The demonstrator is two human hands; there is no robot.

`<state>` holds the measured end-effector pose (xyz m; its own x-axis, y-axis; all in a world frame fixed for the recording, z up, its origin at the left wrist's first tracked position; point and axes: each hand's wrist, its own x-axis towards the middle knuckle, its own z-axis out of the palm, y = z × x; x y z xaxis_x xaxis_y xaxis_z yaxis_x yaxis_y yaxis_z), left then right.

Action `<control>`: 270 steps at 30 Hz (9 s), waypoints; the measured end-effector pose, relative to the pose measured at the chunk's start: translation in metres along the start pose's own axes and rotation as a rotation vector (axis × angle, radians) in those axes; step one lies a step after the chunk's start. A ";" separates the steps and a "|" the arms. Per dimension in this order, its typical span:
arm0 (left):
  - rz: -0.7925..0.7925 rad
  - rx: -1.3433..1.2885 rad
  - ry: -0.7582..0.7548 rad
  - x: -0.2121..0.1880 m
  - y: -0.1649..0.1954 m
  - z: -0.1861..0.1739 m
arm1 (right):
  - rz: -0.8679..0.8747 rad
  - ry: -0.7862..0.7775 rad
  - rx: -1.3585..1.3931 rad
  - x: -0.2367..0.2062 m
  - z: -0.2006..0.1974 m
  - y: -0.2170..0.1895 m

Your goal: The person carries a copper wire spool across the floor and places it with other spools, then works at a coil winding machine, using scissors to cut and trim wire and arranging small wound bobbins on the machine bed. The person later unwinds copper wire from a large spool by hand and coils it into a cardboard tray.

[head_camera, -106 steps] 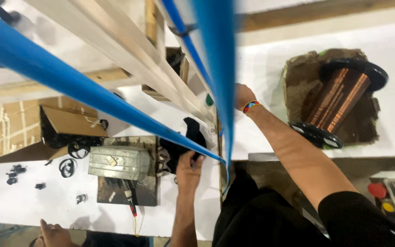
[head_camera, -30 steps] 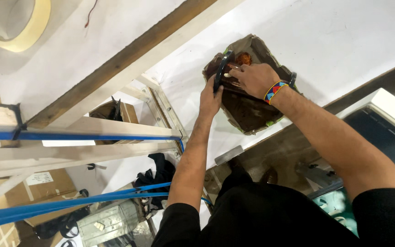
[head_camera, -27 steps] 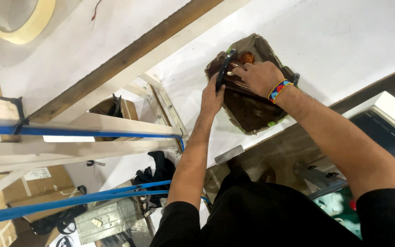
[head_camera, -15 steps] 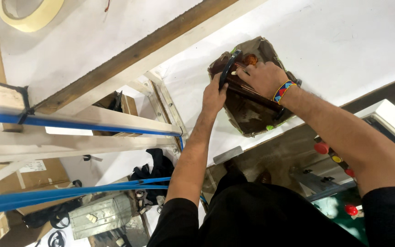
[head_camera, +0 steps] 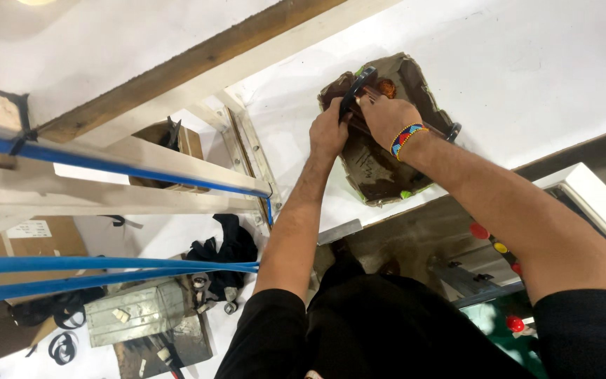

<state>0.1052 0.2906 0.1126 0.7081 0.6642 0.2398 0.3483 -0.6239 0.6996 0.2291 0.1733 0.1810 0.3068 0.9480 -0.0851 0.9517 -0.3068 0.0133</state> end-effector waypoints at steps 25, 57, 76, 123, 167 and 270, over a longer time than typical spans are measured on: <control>-0.051 0.090 -0.063 0.009 -0.010 0.005 | -0.004 -0.148 -0.068 -0.065 -0.005 0.017; -0.291 -0.290 0.377 -0.112 0.086 -0.020 | 0.434 0.311 0.654 -0.141 0.034 0.059; 0.488 0.041 -0.064 0.010 0.102 0.014 | 0.583 0.318 0.557 -0.140 0.068 0.047; 0.149 -0.144 -0.395 0.056 0.054 0.065 | 0.563 0.112 0.780 -0.174 0.020 -0.038; -0.261 -0.630 -0.751 -0.003 -0.020 0.013 | 0.528 0.582 1.058 -0.207 0.027 0.003; -0.340 -1.285 -0.436 -0.018 0.017 0.044 | 0.321 0.497 1.486 -0.224 -0.007 0.032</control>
<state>0.1250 0.2501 0.0903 0.9179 0.3770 -0.1238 -0.0921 0.5061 0.8575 0.1909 -0.0488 0.2072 0.7385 0.6722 0.0519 0.0836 -0.0149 -0.9964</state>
